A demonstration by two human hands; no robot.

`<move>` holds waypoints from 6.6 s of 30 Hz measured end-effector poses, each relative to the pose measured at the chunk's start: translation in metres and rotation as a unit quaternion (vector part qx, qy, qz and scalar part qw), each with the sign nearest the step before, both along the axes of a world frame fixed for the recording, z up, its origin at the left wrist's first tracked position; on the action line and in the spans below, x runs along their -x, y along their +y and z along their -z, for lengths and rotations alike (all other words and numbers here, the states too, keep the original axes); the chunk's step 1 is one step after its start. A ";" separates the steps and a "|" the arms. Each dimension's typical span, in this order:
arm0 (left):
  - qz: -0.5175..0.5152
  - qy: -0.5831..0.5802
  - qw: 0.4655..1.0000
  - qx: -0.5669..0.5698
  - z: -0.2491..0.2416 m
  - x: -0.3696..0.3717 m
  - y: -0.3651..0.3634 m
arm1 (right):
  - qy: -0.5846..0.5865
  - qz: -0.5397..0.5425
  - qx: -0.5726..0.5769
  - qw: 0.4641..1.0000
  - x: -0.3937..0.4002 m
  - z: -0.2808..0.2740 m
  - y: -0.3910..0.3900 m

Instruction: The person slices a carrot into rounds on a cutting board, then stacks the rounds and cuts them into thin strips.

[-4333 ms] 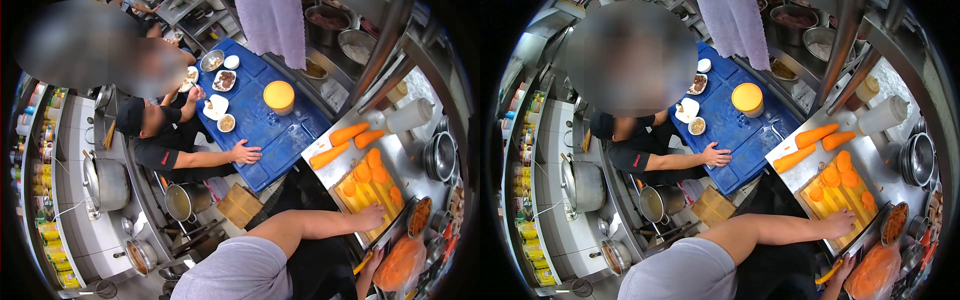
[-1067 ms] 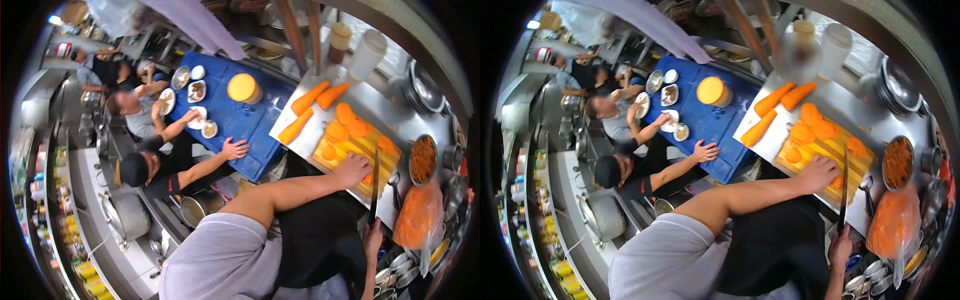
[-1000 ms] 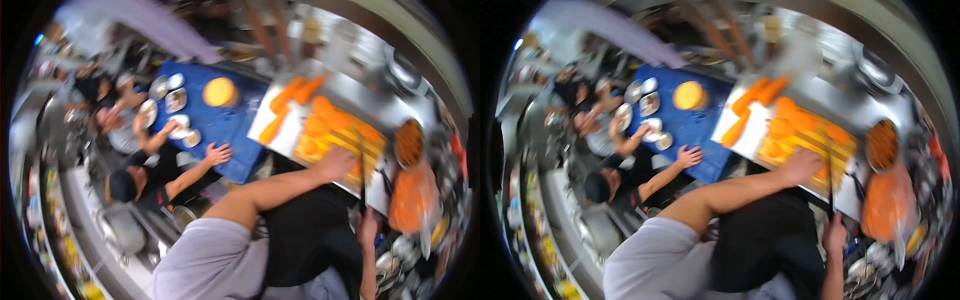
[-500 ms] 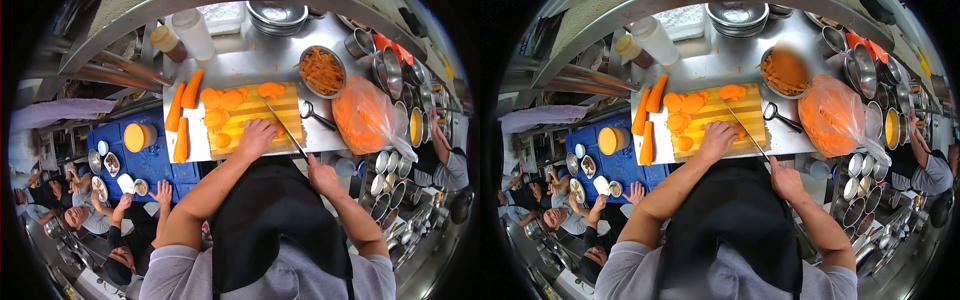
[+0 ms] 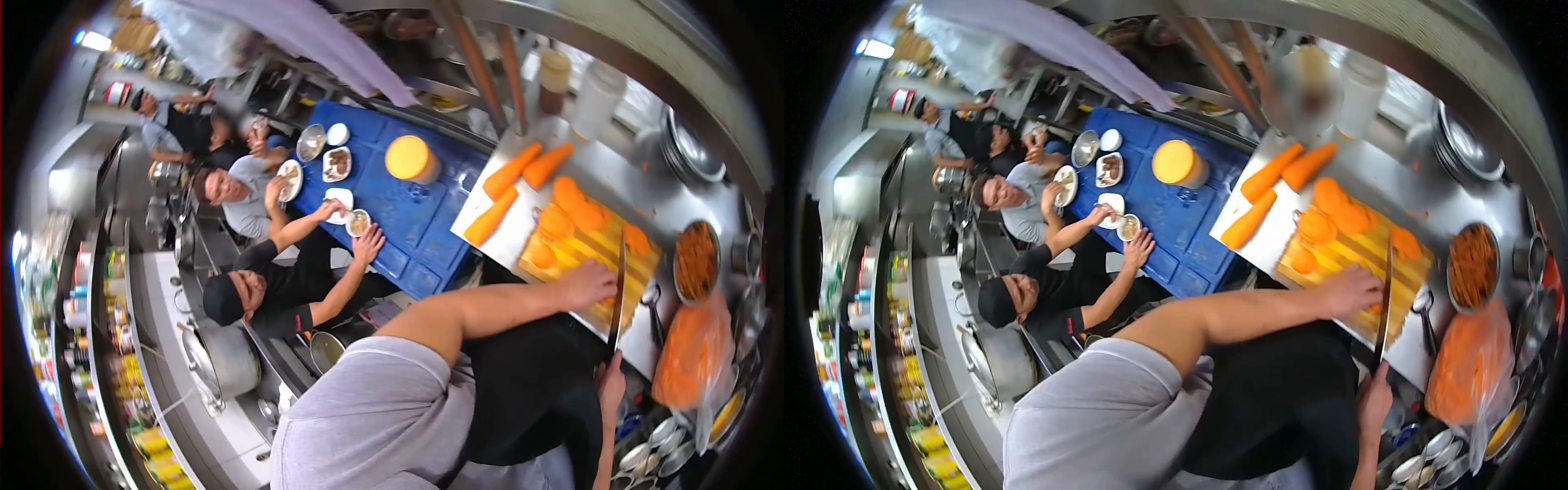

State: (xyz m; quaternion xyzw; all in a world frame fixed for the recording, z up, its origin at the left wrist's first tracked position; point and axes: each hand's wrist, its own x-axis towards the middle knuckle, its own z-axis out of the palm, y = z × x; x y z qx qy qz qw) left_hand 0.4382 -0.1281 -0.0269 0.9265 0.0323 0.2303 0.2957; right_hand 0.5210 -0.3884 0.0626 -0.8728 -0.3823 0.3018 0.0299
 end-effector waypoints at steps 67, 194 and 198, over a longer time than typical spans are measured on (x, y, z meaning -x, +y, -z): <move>-0.054 0.120 0.944 0.301 -0.132 0.111 0.024 | 0.030 -0.105 0.023 0.994 -0.038 -0.070 0.025; -0.009 -0.003 0.993 0.115 -0.016 -0.002 0.000 | 0.038 -0.033 0.070 0.996 -0.012 -0.055 0.074; -0.017 -0.020 0.994 0.109 -0.012 -0.005 0.002 | 0.023 -0.027 0.074 0.997 0.000 -0.055 0.072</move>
